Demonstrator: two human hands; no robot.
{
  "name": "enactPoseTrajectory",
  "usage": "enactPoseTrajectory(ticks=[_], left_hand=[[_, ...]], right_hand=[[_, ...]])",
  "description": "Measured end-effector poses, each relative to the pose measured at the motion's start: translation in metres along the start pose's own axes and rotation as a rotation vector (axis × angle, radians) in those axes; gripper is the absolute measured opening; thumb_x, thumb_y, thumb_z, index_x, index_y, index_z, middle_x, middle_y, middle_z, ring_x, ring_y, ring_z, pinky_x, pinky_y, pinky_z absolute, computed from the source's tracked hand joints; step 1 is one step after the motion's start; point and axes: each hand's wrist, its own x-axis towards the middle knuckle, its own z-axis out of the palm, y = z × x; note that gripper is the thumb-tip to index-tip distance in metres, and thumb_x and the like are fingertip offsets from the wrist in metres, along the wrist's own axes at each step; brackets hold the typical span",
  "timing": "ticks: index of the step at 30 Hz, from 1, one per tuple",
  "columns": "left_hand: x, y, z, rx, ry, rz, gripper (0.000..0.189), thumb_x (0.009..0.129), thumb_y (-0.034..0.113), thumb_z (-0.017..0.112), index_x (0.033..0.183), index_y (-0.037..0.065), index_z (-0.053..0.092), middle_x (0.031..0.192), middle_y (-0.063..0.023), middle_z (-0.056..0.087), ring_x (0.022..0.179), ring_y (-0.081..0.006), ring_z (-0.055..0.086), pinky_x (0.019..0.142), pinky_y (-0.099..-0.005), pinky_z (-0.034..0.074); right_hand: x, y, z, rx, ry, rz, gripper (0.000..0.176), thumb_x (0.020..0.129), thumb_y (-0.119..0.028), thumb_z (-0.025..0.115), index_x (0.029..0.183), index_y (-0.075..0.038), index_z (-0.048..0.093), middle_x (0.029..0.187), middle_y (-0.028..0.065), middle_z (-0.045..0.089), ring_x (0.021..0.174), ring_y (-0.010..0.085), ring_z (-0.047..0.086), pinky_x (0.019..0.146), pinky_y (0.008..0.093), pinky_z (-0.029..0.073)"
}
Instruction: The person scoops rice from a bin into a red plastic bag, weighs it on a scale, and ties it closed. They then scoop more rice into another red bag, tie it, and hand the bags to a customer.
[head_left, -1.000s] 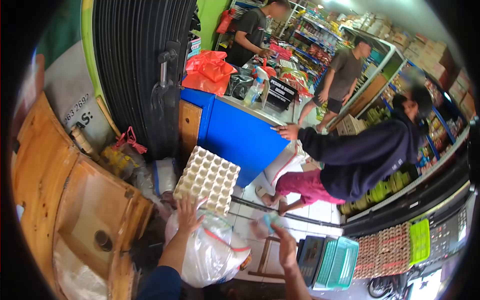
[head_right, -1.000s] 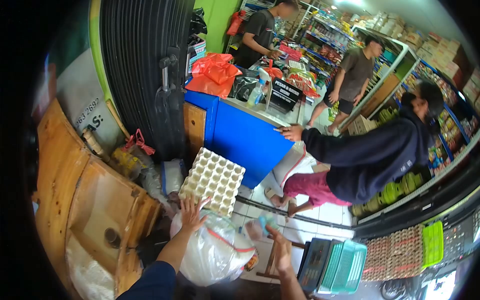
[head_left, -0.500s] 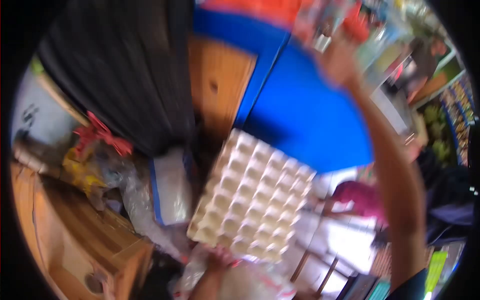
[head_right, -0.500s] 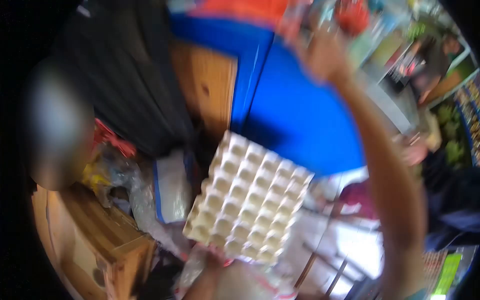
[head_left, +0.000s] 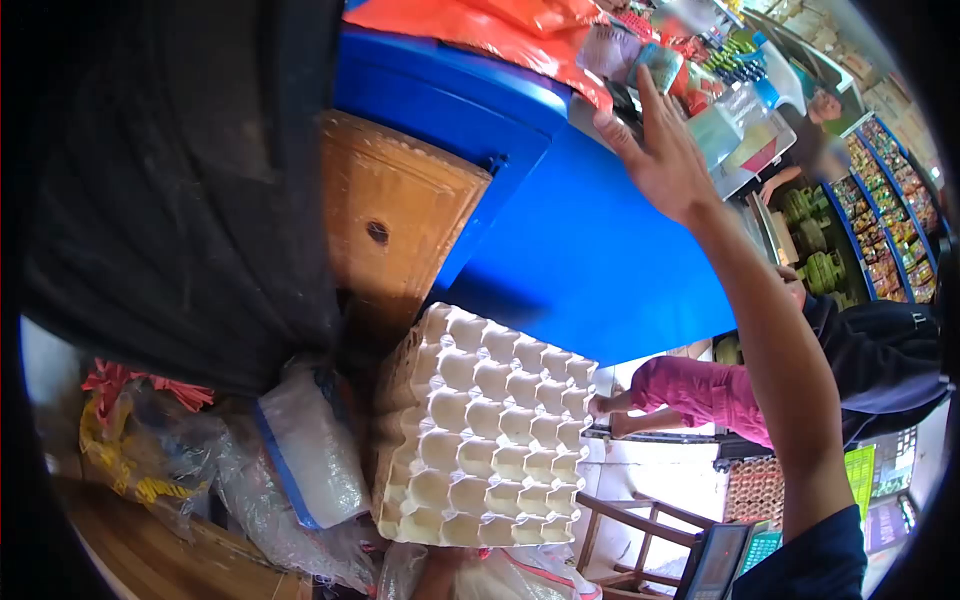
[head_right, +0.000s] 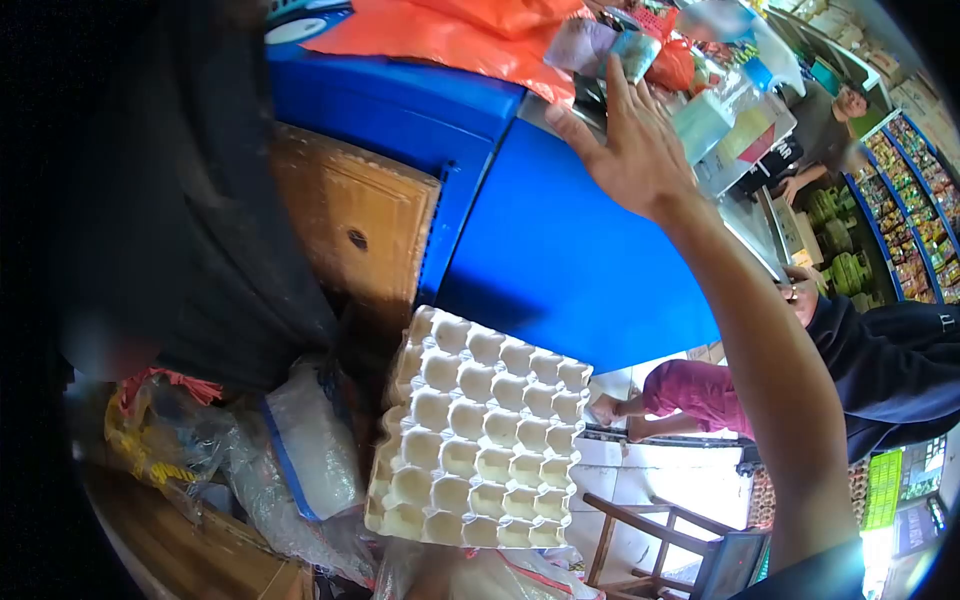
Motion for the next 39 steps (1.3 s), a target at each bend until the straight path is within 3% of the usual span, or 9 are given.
enactPoseTrajectory(ticks=[7, 10, 18, 28, 31, 33, 35, 36, 39], left_hand=[[-0.01, 0.001, 0.002, 0.004, 0.102, 0.028, 0.074, 0.072, 0.066, 0.057, 0.113, 0.005, 0.056, 0.141, -0.0225, 0.03, 0.124, -0.0525, 0.029, 0.096, -0.075, 0.016], [0.001, 0.007, 0.001, 0.03, 0.188, 0.011, 0.073, 0.072, 0.066, 0.057, 0.113, 0.005, 0.057, 0.141, -0.0223, 0.03, 0.124, -0.0524, 0.03, 0.096, -0.0751, 0.016], [0.0, 0.01, -0.011, 0.014, 0.034, -0.015, 0.069, 0.079, 0.068, 0.046, 0.117, 0.011, 0.056, 0.132, -0.0222, 0.035, 0.123, -0.0503, 0.029, 0.095, -0.0738, 0.018], [-0.005, 0.004, 0.002, 0.0, 0.172, 0.019, 0.055, 0.077, 0.066, 0.051, 0.094, 0.015, 0.062, 0.121, -0.0158, 0.041, 0.117, -0.0447, 0.037, 0.095, -0.0727, 0.02], [-0.009, 0.002, 0.011, -0.011, 0.178, 0.072, 0.076, 0.077, 0.066, 0.051, 0.126, 0.008, 0.044, 0.135, -0.0251, 0.03, 0.127, -0.0509, 0.023, 0.095, -0.0742, 0.019], [-0.001, 0.007, -0.013, -0.036, 0.111, 0.047, 0.07, 0.076, 0.063, 0.054, 0.117, 0.006, 0.049, 0.132, -0.0254, 0.032, 0.125, -0.0508, 0.026, 0.094, -0.0743, 0.022], [0.018, 0.021, -0.057, 0.037, 0.085, 0.004, 0.051, 0.081, 0.043, 0.063, 0.11, 0.002, 0.06, 0.115, -0.0215, 0.055, 0.108, -0.0355, 0.052, 0.09, -0.0512, 0.043], [0.016, 0.019, -0.039, -0.058, 0.038, -0.046, 0.071, 0.071, 0.054, 0.066, 0.119, 0.004, 0.055, 0.135, -0.024, 0.037, 0.13, -0.0449, 0.025, 0.104, -0.0657, 0.016], [-0.006, -0.002, -0.009, 0.018, 0.288, 0.117, 0.054, 0.078, 0.058, 0.056, 0.105, 0.011, 0.059, 0.128, -0.0169, 0.038, 0.124, -0.0423, 0.031, 0.096, -0.0707, 0.024]], right_hand=[[0.016, 0.001, -0.006, 0.254, -0.184, 0.256, 0.096, 0.086, -0.068, 0.031, 0.144, 0.003, 0.005, 0.147, 0.0244, 0.02, 0.138, 0.0378, 0.017, 0.112, 0.0401, 0.016], [0.059, 0.034, 0.02, 0.009, -0.192, 0.167, 0.095, 0.086, -0.069, 0.026, 0.144, 0.003, 0.004, 0.147, 0.0255, 0.02, 0.138, 0.0374, 0.016, 0.112, 0.0395, 0.016], [0.068, 0.004, 0.011, 0.185, 0.039, 0.441, 0.093, 0.084, -0.069, 0.03, 0.144, 0.0, 0.017, 0.145, 0.0261, 0.026, 0.134, 0.0374, 0.029, 0.109, 0.0431, 0.022], [0.07, 0.008, 0.023, 0.155, 0.323, 0.271, 0.078, 0.089, -0.055, 0.04, 0.142, -0.001, 0.023, 0.143, 0.0299, 0.026, 0.135, 0.0387, 0.024, 0.11, 0.0427, 0.022], [0.059, -0.006, 0.006, 0.167, 0.564, 0.119, 0.07, 0.09, -0.045, 0.045, 0.14, 0.0, 0.026, 0.14, 0.0319, 0.028, 0.133, 0.0414, 0.026, 0.109, 0.0442, 0.023], [0.058, -0.008, 0.004, 0.149, 0.761, 0.05, 0.056, 0.092, -0.032, 0.048, 0.134, 0.002, 0.035, 0.136, 0.0281, 0.036, 0.127, 0.0408, 0.034, 0.106, 0.0456, 0.026], [0.053, -0.007, 0.0, 0.188, 0.777, -0.007, 0.051, 0.092, -0.027, 0.048, 0.132, 0.002, 0.038, 0.132, 0.0266, 0.04, 0.122, 0.0403, 0.039, 0.104, 0.0456, 0.029], [0.048, -0.019, -0.01, 0.207, 0.793, -0.019, 0.051, 0.092, -0.027, 0.048, 0.132, 0.002, 0.038, 0.132, 0.0266, 0.04, 0.122, 0.0403, 0.039, 0.104, 0.0456, 0.029], [0.008, -0.047, -0.007, 0.471, 0.788, -0.15, 0.044, 0.092, -0.017, 0.047, 0.131, 0.002, 0.039, 0.129, 0.0225, 0.043, 0.12, 0.0359, 0.043, 0.102, 0.0422, 0.032]])
